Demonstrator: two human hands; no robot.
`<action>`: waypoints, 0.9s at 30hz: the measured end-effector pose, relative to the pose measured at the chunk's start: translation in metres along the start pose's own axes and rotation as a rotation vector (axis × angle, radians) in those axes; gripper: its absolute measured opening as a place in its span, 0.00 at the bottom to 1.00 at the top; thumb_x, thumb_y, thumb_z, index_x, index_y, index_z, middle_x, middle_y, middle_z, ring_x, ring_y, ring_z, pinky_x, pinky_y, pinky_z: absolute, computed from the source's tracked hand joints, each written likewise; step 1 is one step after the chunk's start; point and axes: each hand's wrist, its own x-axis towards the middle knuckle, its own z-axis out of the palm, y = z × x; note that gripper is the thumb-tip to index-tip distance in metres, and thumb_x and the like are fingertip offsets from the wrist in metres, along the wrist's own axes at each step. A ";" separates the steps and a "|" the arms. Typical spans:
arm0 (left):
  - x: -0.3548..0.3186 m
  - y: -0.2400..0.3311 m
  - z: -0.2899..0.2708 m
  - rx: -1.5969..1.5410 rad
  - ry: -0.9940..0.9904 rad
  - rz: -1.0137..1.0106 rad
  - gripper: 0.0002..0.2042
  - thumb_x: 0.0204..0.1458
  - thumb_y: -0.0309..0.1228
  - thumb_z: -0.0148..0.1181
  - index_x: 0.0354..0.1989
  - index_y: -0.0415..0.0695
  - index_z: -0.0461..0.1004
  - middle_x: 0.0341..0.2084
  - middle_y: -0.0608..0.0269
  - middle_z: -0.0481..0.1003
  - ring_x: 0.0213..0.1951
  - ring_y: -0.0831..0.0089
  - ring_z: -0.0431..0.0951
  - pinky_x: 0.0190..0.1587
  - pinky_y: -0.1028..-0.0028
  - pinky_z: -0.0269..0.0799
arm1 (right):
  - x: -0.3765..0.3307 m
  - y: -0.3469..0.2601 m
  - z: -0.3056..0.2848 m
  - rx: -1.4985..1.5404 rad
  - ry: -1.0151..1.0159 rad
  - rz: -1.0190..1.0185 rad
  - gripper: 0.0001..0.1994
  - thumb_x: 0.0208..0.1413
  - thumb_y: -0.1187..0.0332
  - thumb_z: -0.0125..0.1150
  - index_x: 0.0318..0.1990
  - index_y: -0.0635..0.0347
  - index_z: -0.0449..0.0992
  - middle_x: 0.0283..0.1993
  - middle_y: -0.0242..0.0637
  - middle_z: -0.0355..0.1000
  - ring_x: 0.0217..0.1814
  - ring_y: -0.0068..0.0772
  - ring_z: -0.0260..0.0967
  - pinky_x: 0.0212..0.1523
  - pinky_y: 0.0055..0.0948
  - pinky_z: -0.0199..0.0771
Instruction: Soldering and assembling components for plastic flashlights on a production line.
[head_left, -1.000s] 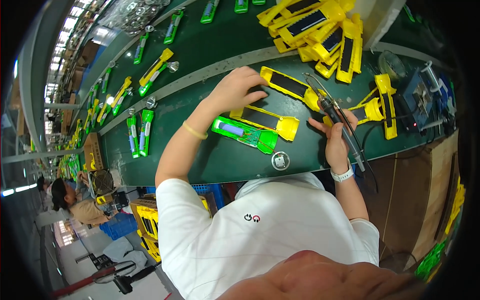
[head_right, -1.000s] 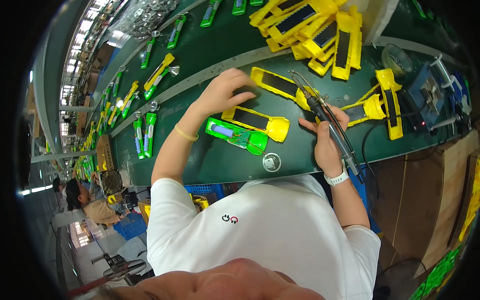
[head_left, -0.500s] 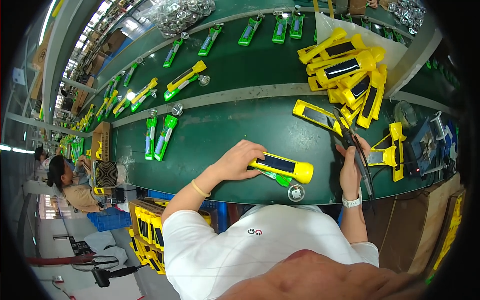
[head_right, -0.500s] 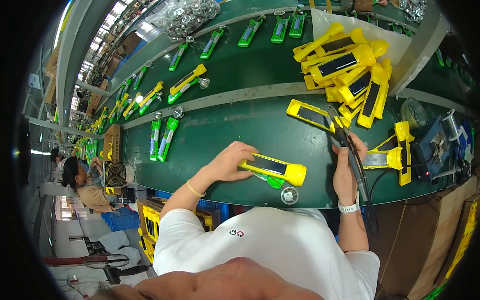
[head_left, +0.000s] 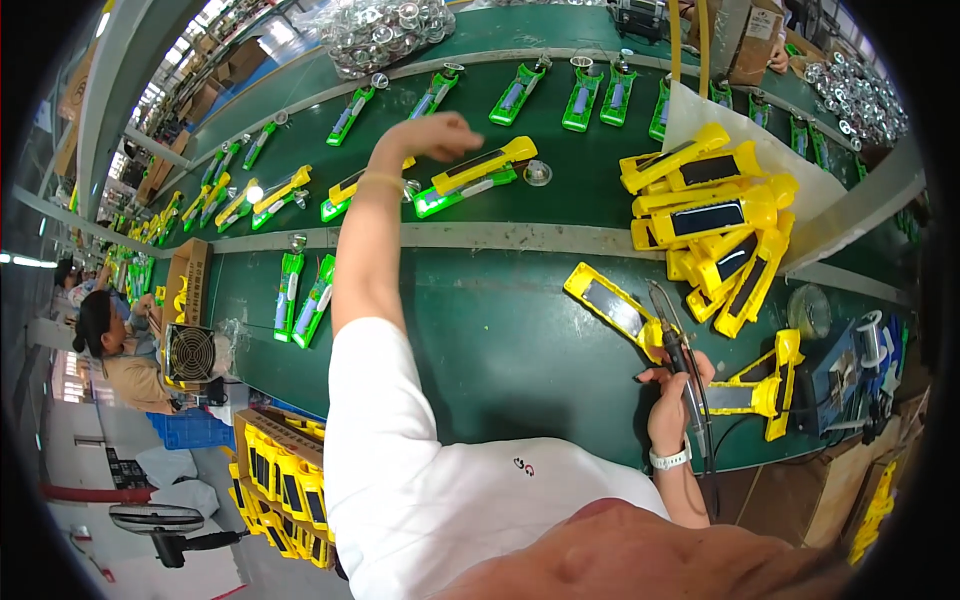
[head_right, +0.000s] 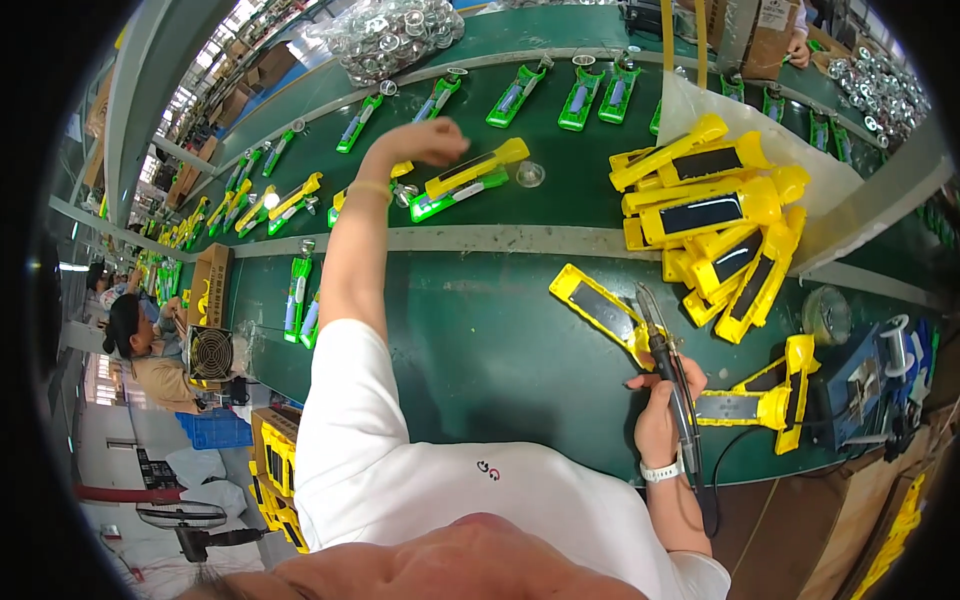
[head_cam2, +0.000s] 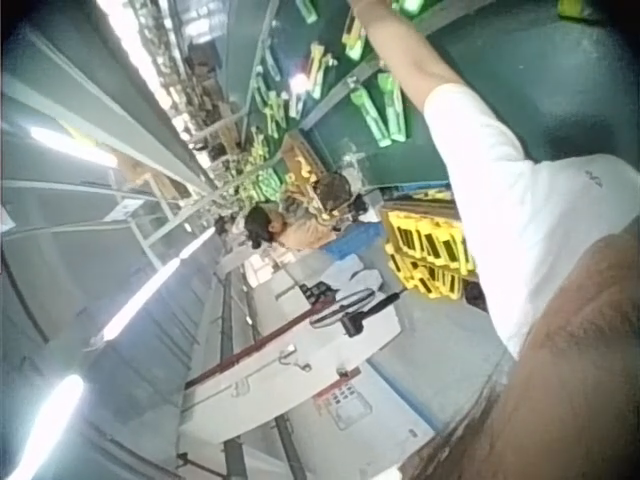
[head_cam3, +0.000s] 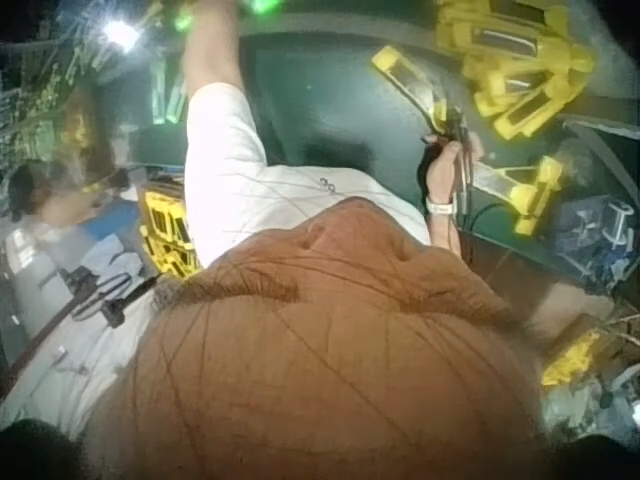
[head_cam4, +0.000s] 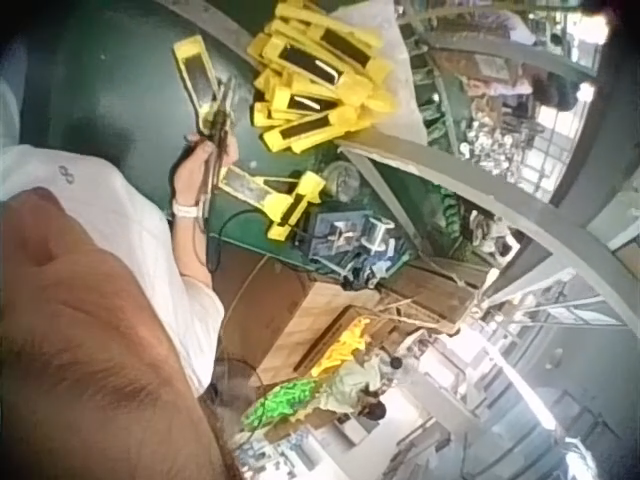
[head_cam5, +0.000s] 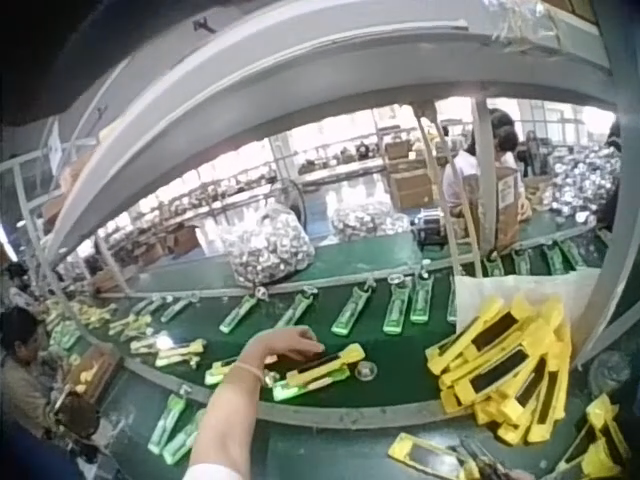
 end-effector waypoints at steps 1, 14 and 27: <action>0.019 0.013 -0.001 0.074 0.139 -0.019 0.36 0.35 0.56 0.67 0.46 0.40 0.66 0.39 0.57 0.72 0.41 0.71 0.74 0.44 0.72 0.72 | 0.003 0.003 0.002 -0.003 -0.012 -0.001 0.21 0.62 0.52 0.42 0.51 0.59 0.52 0.46 0.48 0.67 0.40 0.33 0.69 0.34 0.27 0.72; 0.017 0.046 0.075 0.344 0.658 0.462 0.26 0.37 0.35 0.66 0.48 0.40 0.69 0.41 0.53 0.74 0.43 0.61 0.75 0.47 0.68 0.70 | 0.005 0.002 0.005 0.180 -0.063 0.078 0.22 0.61 0.52 0.42 0.51 0.58 0.48 0.49 0.51 0.66 0.47 0.44 0.71 0.46 0.40 0.74; -0.222 -0.022 0.252 0.207 0.329 0.667 0.24 0.42 0.31 0.62 0.51 0.44 0.67 0.50 0.51 0.68 0.56 0.54 0.64 0.59 0.60 0.57 | -0.003 0.007 -0.010 0.052 -0.119 -0.104 0.16 0.64 0.57 0.41 0.53 0.56 0.55 0.38 0.39 0.68 0.35 0.24 0.63 0.33 0.22 0.60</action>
